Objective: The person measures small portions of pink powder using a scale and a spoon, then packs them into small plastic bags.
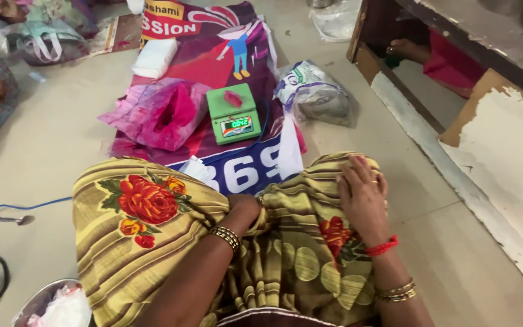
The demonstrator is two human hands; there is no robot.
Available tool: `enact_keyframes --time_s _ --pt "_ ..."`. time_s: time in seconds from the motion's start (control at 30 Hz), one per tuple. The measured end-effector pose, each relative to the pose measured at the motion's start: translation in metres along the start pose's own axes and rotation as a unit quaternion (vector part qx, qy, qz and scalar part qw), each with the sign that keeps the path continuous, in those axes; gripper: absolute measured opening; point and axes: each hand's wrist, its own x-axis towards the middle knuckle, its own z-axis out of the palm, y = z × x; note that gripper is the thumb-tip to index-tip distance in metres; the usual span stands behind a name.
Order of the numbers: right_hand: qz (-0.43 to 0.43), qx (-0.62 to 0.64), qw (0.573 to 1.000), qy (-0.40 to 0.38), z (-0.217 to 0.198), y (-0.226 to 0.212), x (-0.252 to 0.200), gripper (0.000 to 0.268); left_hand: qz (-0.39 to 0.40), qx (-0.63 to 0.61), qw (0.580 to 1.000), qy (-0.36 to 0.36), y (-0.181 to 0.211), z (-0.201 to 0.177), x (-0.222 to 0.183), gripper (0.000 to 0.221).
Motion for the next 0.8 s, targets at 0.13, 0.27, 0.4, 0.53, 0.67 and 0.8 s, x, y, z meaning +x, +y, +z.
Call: enact_keyframes --time_s 0.13,0.27,0.4,0.53,0.67,0.8 --pt "-0.009 0.006 1.000 0.009 -0.004 -0.008 0.002 0.035 -0.006 0.053 0.997 -0.051 0.016 -0.030 -0.031 0.046" --pt "-0.022 0.010 1.000 0.005 0.001 -0.010 0.007 0.033 0.003 0.043 0.998 -0.037 0.051 -0.043 -0.016 0.042" --pt "-0.012 -0.004 1.000 -0.006 0.006 0.002 0.008 0.033 0.010 0.024 0.999 -0.024 0.053 -0.036 -0.009 0.039" --pt "-0.004 0.009 1.000 -0.008 0.010 0.010 0.007 0.032 0.019 0.021 1.000 -0.004 0.045 -0.030 0.015 0.037" --pt "0.003 -0.008 1.000 -0.013 0.021 0.003 0.014 0.030 0.029 0.024 0.999 0.004 0.023 -0.009 0.031 0.035" --pt "0.010 -0.055 0.998 -0.025 0.033 -0.001 0.021 0.030 0.041 0.013 0.999 0.008 0.001 0.040 0.076 0.035"
